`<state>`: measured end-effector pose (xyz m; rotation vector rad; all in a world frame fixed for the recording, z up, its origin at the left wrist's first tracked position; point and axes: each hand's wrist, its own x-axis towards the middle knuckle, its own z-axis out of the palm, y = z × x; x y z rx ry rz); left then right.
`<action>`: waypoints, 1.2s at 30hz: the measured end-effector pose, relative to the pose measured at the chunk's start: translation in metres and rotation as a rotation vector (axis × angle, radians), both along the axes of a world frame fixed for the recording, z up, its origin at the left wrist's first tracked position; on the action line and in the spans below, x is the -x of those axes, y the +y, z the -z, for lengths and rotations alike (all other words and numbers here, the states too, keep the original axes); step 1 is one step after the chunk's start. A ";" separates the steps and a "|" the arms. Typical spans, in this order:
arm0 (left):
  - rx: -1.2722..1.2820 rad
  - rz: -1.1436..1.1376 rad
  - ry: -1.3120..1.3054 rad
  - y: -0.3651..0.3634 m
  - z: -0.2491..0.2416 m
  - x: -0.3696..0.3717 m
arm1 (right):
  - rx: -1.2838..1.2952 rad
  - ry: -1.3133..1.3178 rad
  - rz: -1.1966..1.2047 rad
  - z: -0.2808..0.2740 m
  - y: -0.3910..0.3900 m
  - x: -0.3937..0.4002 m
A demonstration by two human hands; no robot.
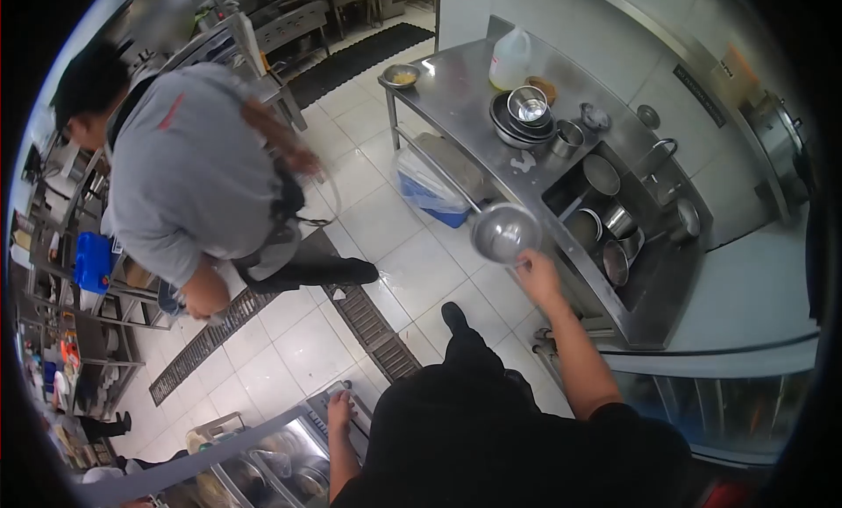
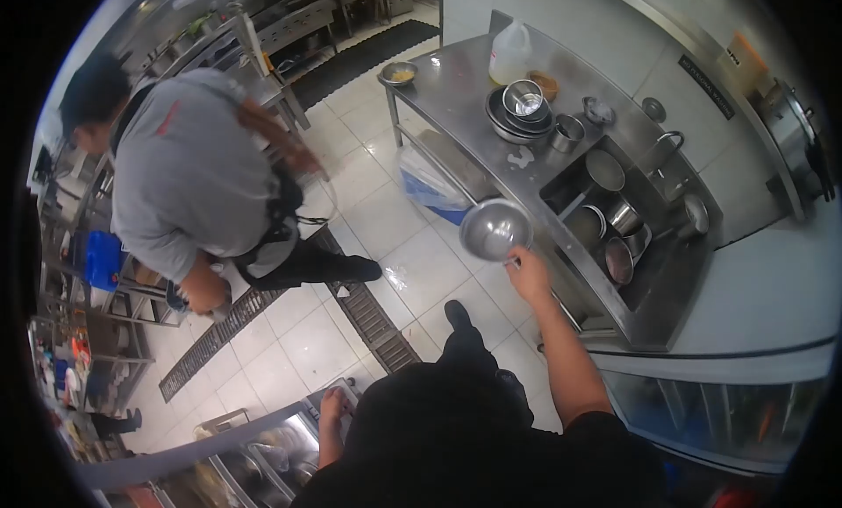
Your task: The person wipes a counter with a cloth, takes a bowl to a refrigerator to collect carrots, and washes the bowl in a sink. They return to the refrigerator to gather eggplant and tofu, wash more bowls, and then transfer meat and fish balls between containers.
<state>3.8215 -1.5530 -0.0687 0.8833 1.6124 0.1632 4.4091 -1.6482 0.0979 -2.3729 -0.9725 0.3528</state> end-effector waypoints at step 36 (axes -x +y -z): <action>0.074 0.222 -0.697 0.100 -0.200 -0.545 | -0.277 -0.079 0.252 0.015 -0.067 -0.270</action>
